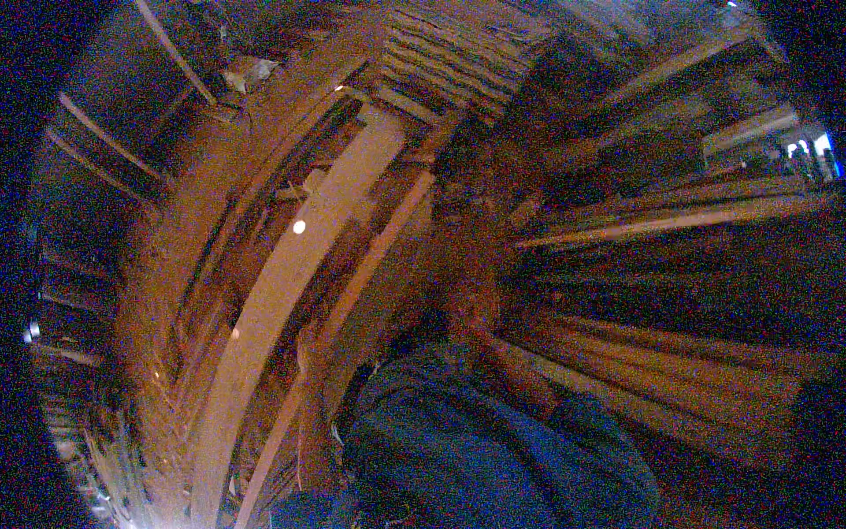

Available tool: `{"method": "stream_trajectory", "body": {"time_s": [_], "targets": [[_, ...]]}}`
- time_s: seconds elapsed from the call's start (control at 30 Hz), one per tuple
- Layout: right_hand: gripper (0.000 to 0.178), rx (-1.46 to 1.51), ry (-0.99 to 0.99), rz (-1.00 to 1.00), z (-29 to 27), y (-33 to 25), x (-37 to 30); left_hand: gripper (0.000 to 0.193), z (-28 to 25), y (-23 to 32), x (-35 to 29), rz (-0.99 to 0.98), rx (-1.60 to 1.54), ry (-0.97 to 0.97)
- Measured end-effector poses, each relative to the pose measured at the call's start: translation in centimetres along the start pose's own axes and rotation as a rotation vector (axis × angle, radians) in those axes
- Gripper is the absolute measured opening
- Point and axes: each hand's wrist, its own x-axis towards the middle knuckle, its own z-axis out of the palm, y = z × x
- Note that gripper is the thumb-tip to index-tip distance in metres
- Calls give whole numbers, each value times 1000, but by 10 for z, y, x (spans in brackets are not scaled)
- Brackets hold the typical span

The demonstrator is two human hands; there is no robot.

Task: The person picks up a long wooden plank and positions it on a workbench. They open a bucket containing a yellowish liquid and use a brush to apply the liquid along the length of the plank, repeatedly dipping the brush into the bucket.

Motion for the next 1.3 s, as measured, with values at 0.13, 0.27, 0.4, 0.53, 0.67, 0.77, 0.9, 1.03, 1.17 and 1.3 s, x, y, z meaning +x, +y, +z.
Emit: {"method": "stream_trajectory", "body": {"time_s": [0.13,0.27,0.4,0.53,0.67,0.77,0.9,1.03,1.17,1.3], "targets": [[39,48,164,-183,-65,-43,115,84,-7,92,49,-75,-59,29],[39,158,147,-329,-93,-91,227,83,19,126,88,-79,-7,57],[41,626,-94,-208,-101,-135,290,77,41,124,113,-9,180,-14],[37,487,-350,-217,-124,-148,313,67,41,120,117,44,334,-5],[37,327,-467,-54,-138,-154,335,60,21,137,113,-114,163,-47],[35,326,-580,-23,-140,-151,345,55,-2,155,111,-135,205,-109],[30,350,-595,-139,-132,-146,345,53,-21,159,107,-246,96,-169],[30,449,-634,-43,-133,-155,337,52,-13,147,105,-48,150,-112],[32,514,-640,19,-147,-166,330,55,-4,134,105,-130,124,-211],[31,449,-577,-33,-149,-164,331,59,0,132,108,-102,194,-133]]}}
